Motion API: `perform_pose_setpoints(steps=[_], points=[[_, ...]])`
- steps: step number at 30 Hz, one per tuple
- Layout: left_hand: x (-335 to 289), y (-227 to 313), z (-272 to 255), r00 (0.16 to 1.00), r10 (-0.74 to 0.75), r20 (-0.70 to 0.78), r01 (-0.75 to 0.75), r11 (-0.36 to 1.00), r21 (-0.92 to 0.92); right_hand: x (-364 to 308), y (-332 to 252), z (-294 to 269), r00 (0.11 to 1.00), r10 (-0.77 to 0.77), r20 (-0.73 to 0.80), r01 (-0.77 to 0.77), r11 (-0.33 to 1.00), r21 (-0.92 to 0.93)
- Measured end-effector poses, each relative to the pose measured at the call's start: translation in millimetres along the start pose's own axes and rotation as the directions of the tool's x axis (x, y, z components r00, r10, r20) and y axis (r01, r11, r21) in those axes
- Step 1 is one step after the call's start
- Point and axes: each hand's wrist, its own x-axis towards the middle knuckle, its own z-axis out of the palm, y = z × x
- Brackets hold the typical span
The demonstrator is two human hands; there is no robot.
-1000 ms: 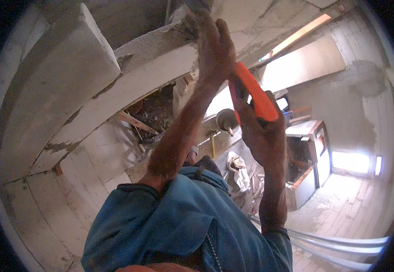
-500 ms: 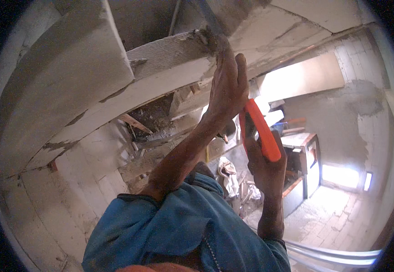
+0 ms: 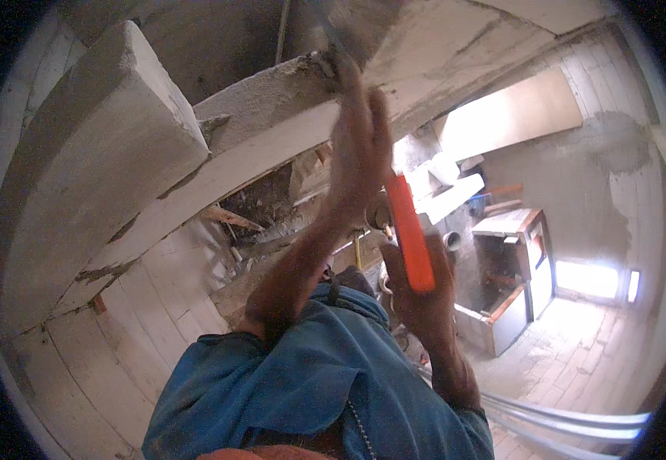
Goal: The person applies cement to a ceiling using a trowel and bucket, then uses a hammer to chip away sections of the ceiling. They measure the ceiling with a tape measure and cut a piece of wood with a hand saw. The person continues to apply cement and chip away at the ceiling throughout the video.
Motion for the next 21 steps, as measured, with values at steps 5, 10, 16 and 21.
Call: perform_pose_setpoints(steps=[5, 10, 16, 21], points=[[-5.9, -4.7, -1.7, 1.000, -0.019, -0.016, 0.020, 0.996, 0.087, 11.6, -23.5, 2.5, 0.965, 0.247, 0.090, -0.256, 0.960, 0.111], [0.5, -12.7, 8.8, 0.998, -0.062, 0.005, 0.061, 0.993, 0.100, 13.2, -18.6, -1.9, 0.972, 0.232, 0.038, -0.235, 0.966, 0.109], [-11.3, -1.8, 10.1, 0.997, 0.061, -0.038, -0.059, 0.996, 0.066, 9.3, -15.1, -3.1, 0.976, 0.218, -0.013, -0.214, 0.968, 0.131], [22.7, -2.6, -0.1, 0.962, -0.204, 0.181, 0.203, 0.979, 0.019, 26.0, -14.3, -7.3, 0.985, 0.170, -0.020, -0.162, 0.965, 0.204]])
